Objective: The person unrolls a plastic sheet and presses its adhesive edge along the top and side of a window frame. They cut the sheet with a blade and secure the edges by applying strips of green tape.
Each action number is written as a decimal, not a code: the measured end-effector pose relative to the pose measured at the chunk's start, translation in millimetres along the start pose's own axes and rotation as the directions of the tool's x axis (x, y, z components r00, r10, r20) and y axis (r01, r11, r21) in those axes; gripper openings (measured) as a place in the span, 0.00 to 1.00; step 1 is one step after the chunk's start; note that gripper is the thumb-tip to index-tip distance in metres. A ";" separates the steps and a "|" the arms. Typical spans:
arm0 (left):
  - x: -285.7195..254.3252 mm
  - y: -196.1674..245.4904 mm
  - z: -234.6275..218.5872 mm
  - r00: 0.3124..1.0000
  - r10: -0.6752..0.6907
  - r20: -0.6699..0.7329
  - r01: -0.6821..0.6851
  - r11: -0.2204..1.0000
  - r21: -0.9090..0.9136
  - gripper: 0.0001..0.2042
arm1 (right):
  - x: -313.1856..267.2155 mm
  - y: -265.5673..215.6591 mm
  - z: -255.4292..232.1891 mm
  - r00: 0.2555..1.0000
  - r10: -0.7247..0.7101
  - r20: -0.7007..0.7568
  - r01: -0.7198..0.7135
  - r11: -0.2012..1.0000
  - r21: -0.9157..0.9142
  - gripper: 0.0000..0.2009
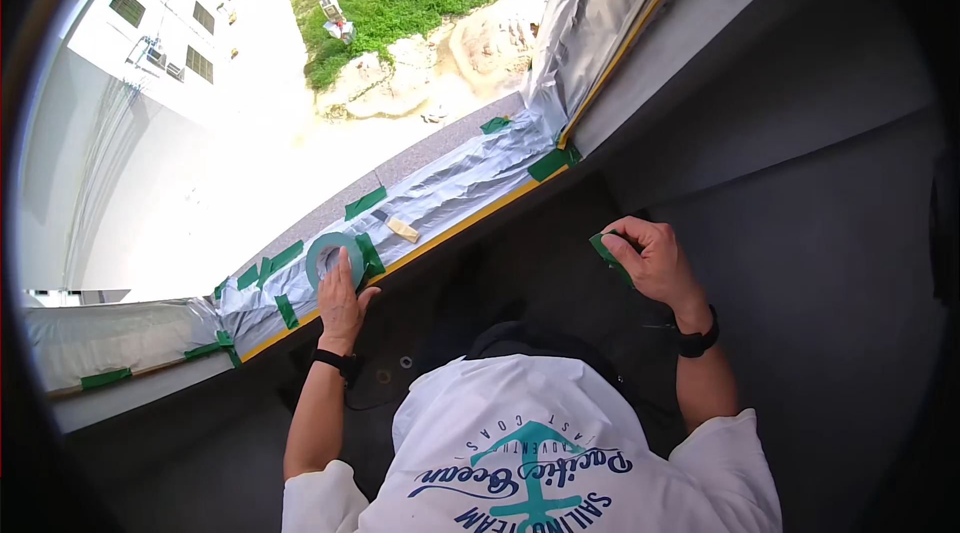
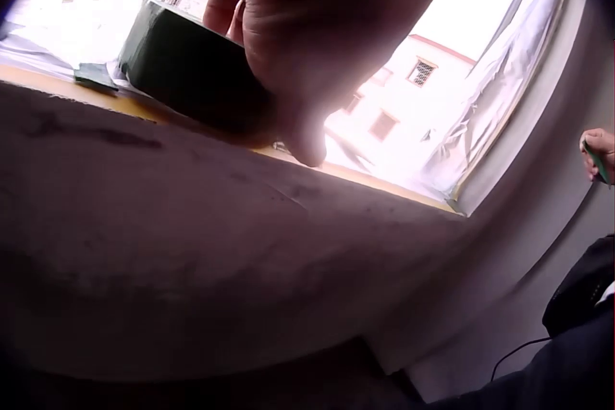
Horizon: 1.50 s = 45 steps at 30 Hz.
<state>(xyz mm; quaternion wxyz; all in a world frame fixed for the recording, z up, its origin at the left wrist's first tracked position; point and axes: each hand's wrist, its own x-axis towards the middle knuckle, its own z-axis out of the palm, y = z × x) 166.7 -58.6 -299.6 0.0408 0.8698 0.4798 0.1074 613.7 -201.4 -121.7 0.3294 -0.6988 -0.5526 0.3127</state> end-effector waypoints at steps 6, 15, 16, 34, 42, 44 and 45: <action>48.3 88.8 -154.9 0.988 -0.038 0.149 0.120 0.795 -0.595 0.32 | 17.2 -27.9 -20.7 1.000 0.013 0.027 -0.029 0.647 0.762 0.15; 155.4 228.8 -155.0 0.801 0.495 0.336 0.437 -0.101 -0.894 0.24 | 36.3 -54.6 -6.4 0.975 -0.209 0.076 -0.002 0.333 0.943 0.24; 158.5 235.7 -150.1 0.791 0.514 0.330 0.435 -0.094 -0.896 0.24 | 34.8 -54.8 -7.6 0.978 -0.203 0.054 0.018 0.335 0.942 0.24; 227.2 298.1 -211.1 0.673 0.730 0.121 -0.082 0.235 -0.968 0.12 | -29.0 -26.1 -84.5 0.567 -0.664 -0.487 0.209 0.689 -0.694 0.21; 256.0 304.4 -256.6 0.550 0.835 -0.014 -0.369 0.229 -0.901 0.11 | -25.2 -13.0 -92.2 0.762 -0.145 -0.632 0.535 0.690 0.487 0.40; 256.3 311.2 -260.6 0.529 0.849 -0.016 -0.421 0.246 -0.873 0.11 | -6.1 -15.8 -74.6 0.823 -0.301 -0.481 0.568 0.444 0.693 0.48; 258.0 312.6 -257.4 0.517 0.856 -0.027 -0.450 0.244 -0.859 0.11 | -0.9 -21.4 -70.0 0.830 -0.303 -0.468 0.556 0.407 0.725 0.52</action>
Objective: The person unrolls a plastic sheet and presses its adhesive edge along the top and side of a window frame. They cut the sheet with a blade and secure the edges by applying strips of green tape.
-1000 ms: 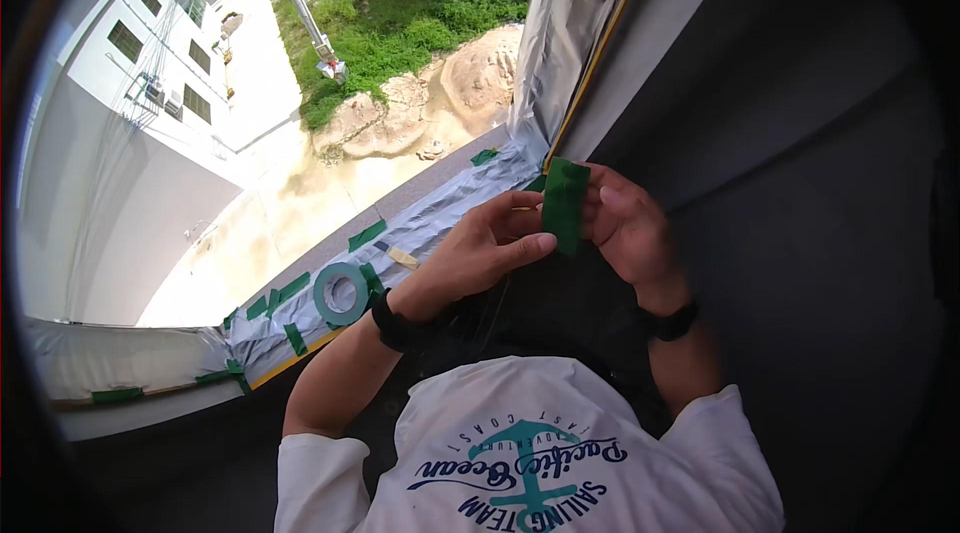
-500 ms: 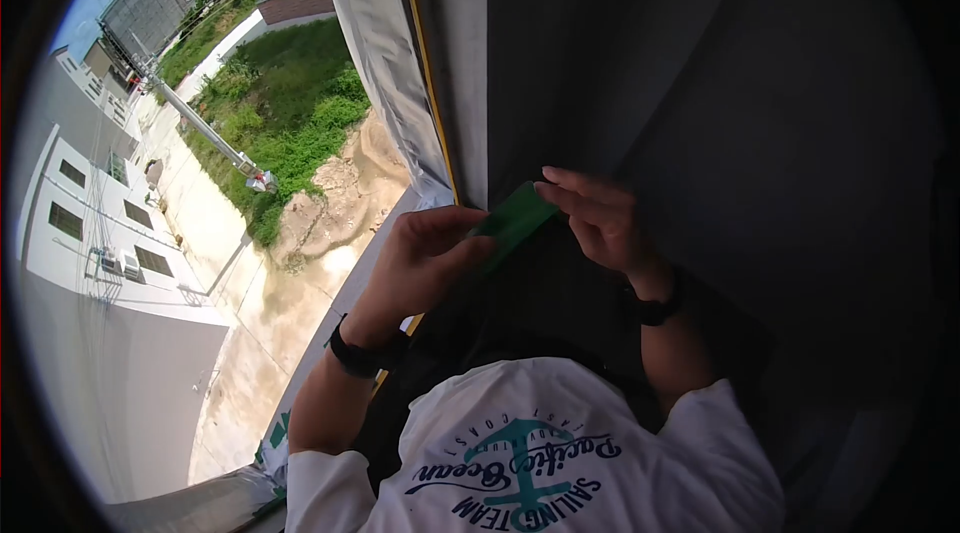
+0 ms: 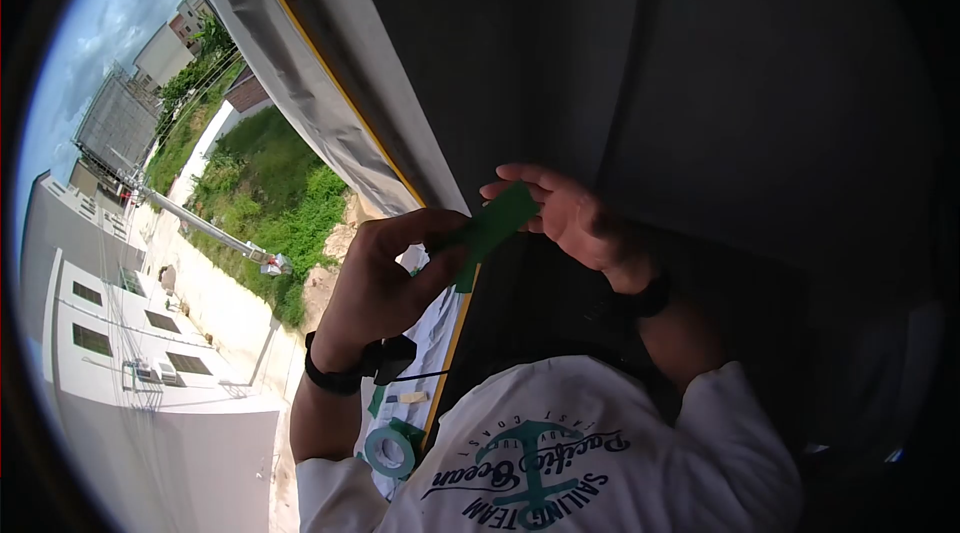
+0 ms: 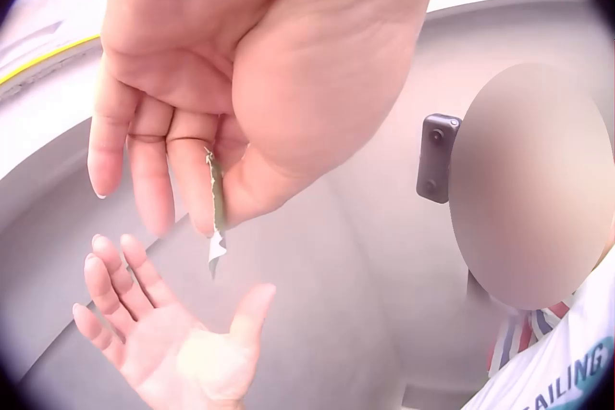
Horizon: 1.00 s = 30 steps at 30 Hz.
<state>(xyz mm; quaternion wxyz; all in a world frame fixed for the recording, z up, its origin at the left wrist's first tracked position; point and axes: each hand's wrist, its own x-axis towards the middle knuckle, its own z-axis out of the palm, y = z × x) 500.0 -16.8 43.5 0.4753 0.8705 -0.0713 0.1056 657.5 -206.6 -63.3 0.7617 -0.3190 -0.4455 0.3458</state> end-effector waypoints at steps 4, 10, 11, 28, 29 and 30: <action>0.4 -9.1 4.8 0.998 0.000 -0.059 0.002 0.999 0.043 0.11 | 12.9 4.5 16.7 1.000 -0.002 0.005 0.002 1.000 0.021 0.41; -9.8 -27.9 7.2 0.991 0.058 -0.123 -0.064 0.997 -0.046 0.19 | 23.9 -20.2 38.6 0.947 -0.149 -0.283 -0.029 0.841 -0.540 0.08; -11.8 -35.8 7.9 0.983 0.119 -0.142 -0.128 0.990 -0.058 0.22 | 25.1 -28.3 40.4 0.946 -0.201 -0.253 -0.034 0.716 -0.697 0.07; 49.3 -125.3 -151.5 0.627 0.010 -0.779 -0.236 0.955 -0.179 0.13 | 41.4 -150.3 96.6 0.960 -0.277 0.042 0.116 0.256 -0.960 0.06; 54.5 -129.0 -153.0 0.654 -0.034 -0.756 -0.210 0.951 -0.225 0.14 | 44.7 -147.9 103.0 0.974 -0.226 0.029 0.085 0.242 -0.967 0.06; 60.0 -133.7 -152.4 0.652 -0.036 -0.757 -0.212 0.950 -0.228 0.14 | 47.3 -146.2 104.7 0.984 -0.179 0.007 0.049 0.231 -0.972 0.05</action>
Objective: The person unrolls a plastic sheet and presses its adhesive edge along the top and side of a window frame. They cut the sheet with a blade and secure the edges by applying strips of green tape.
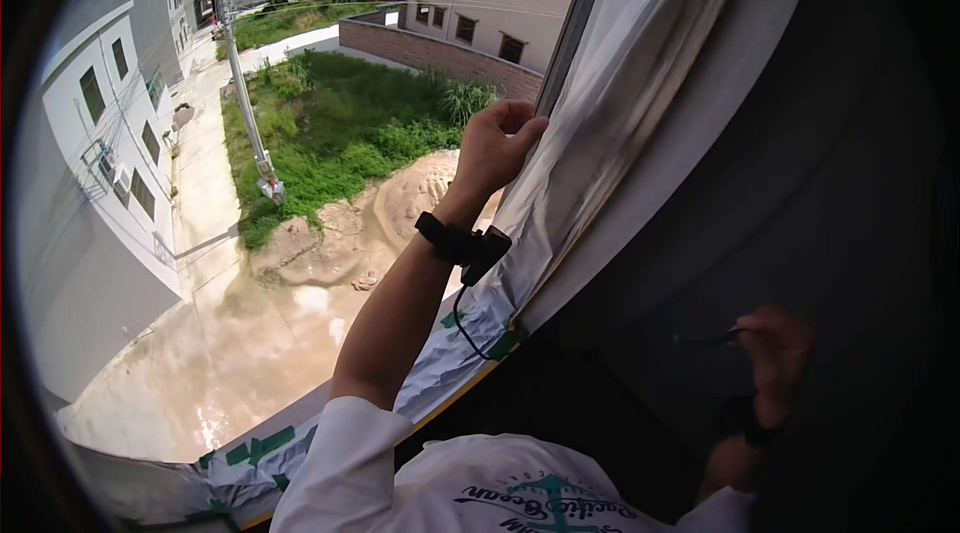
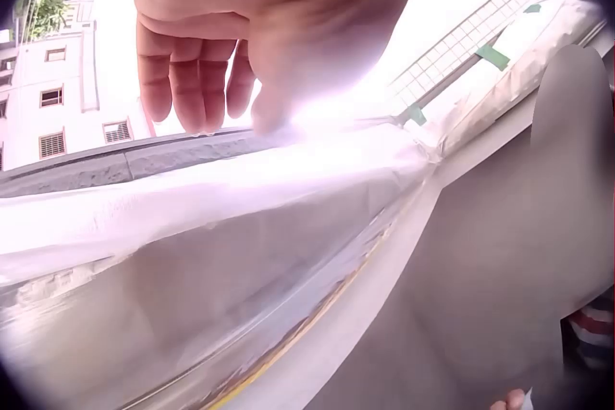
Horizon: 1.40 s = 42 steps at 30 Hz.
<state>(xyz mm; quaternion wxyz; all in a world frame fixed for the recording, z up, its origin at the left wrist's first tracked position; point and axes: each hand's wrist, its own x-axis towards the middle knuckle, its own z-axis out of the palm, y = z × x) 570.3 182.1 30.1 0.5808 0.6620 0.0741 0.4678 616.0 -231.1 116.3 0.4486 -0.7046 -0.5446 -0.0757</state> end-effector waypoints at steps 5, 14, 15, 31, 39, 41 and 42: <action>0.3 -17.5 13.5 0.991 0.113 -0.076 -0.090 0.961 0.261 0.20 | -3.6 -2.0 5.4 0.999 0.028 0.033 -0.026 0.998 -0.057 0.06; 7.4 -33.1 12.6 0.990 0.044 0.133 -0.048 0.999 0.023 0.21 | -9.6 4.4 5.4 0.992 0.118 0.038 -0.117 0.993 -0.019 0.04; 8.2 -34.0 11.6 0.990 0.041 0.135 -0.045 0.999 0.020 0.21 | -10.5 4.7 5.2 0.992 0.126 0.023 -0.126 0.992 -0.007 0.04; 14.0 -56.6 5.7 0.985 0.028 0.172 0.008 0.979 -0.206 0.06 | -17.2 7.2 2.7 0.972 0.235 -0.025 -0.236 0.971 -0.040 0.04; 21.0 -66.5 2.3 0.987 0.069 0.146 -0.015 0.940 -0.340 0.07 | -25.6 14.8 6.3 0.960 0.278 -0.020 -0.278 0.960 -0.031 0.04; 20.7 -71.3 1.7 0.994 0.059 0.097 -0.023 0.941 -0.336 0.07 | -34.1 19.7 8.4 0.949 0.312 -0.034 -0.312 0.950 -0.002 0.05; 24.1 -69.3 0.5 0.995 0.045 0.089 -0.011 0.935 -0.353 0.07 | -31.5 17.8 7.2 0.945 0.325 -0.039 -0.325 0.946 0.010 0.04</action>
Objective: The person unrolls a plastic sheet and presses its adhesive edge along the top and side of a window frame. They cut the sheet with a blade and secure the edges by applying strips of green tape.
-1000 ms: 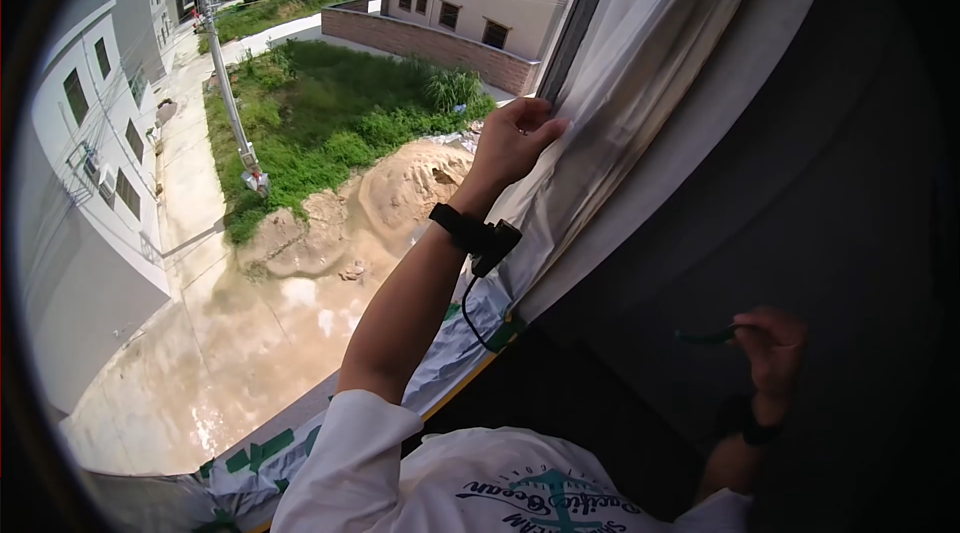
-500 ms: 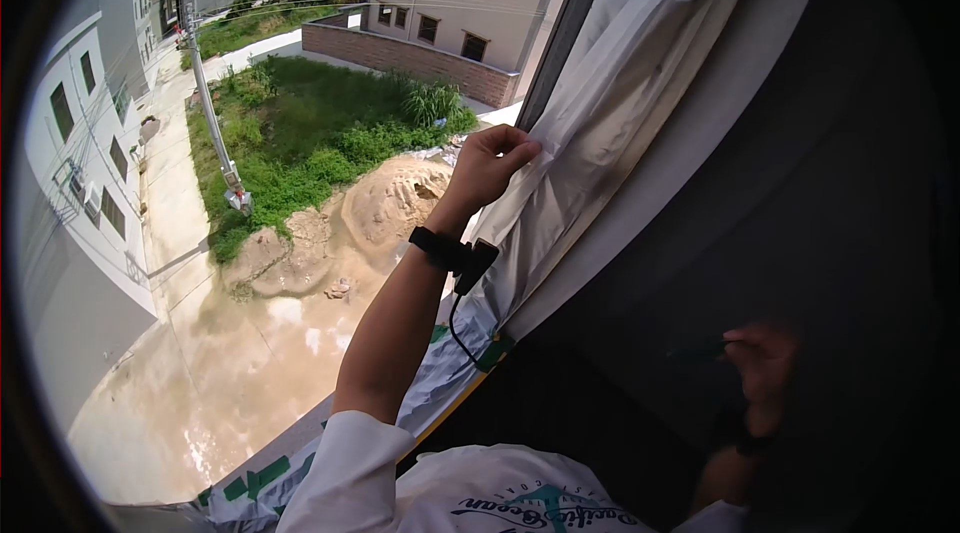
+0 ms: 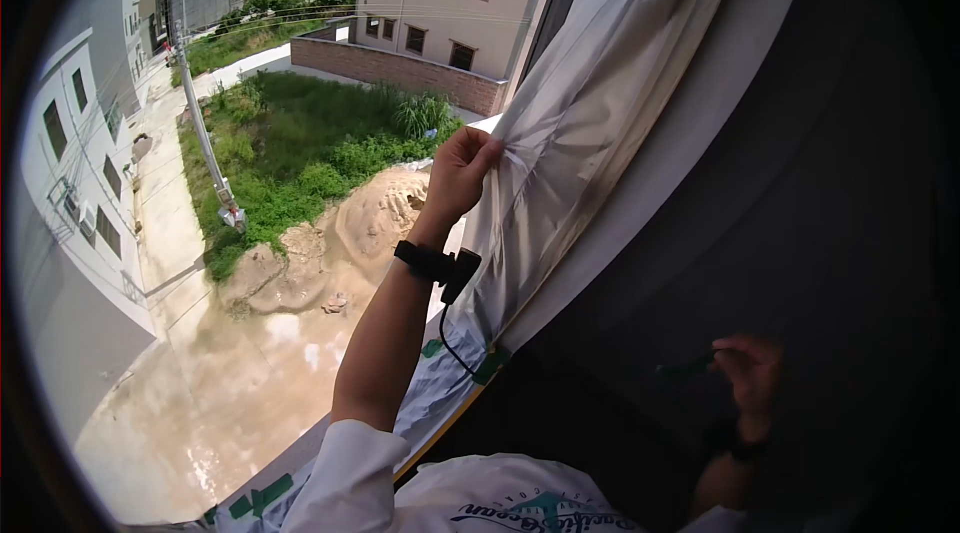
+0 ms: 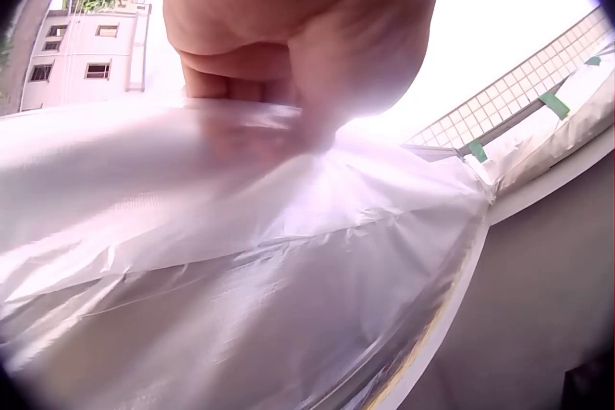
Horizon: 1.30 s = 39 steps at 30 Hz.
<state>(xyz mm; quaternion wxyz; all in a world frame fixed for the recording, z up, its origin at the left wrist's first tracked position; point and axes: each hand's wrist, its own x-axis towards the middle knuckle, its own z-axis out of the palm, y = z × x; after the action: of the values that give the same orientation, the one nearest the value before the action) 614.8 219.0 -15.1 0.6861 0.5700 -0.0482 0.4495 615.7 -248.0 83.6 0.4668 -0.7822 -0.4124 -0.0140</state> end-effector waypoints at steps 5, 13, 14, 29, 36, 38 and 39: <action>6.3 -2.8 -1.8 0.998 0.014 -0.066 -0.015 1.000 -0.006 0.06 | 1.8 2.7 2.1 1.000 0.000 0.002 0.000 1.000 0.028 0.04; 16.3 -9.2 -8.6 0.994 0.040 -0.097 -0.037 0.999 0.026 0.06 | 11.6 -12.0 11.6 0.991 -0.111 0.079 0.115 0.992 -0.050 0.04; 18.5 -11.1 -8.6 0.995 0.032 -0.092 -0.030 0.999 0.027 0.06 | 15.8 -18.1 14.9 0.991 -0.111 0.081 0.116 0.992 -0.054 0.04; 26.9 -33.0 -8.2 0.985 -0.173 0.016 0.172 0.950 -0.259 0.07 | 140.2 -164.4 81.3 0.758 -0.472 0.450 0.598 0.778 -0.193 0.06; 37.2 -23.7 -13.2 0.995 -0.092 0.030 0.091 0.996 0.020 0.07 | 231.9 -221.0 136.1 0.691 -0.121 0.713 0.381 0.899 -0.217 0.06; 39.0 -26.2 -10.8 0.996 -0.044 0.081 0.047 0.998 -0.035 0.06 | 256.5 -226.6 157.0 0.677 0.054 0.734 0.214 0.940 -0.266 0.07; 39.7 -26.1 -9.0 0.995 -0.046 0.087 0.050 0.998 -0.045 0.06 | 267.5 -229.9 168.2 0.654 0.107 0.748 0.216 0.922 -0.321 0.08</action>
<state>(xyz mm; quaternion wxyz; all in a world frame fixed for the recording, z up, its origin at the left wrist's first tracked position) 651.9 250.1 -14.5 0.7074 0.5735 -0.0746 0.4065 579.7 97.4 262.9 0.0911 -0.7791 -0.5810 0.2173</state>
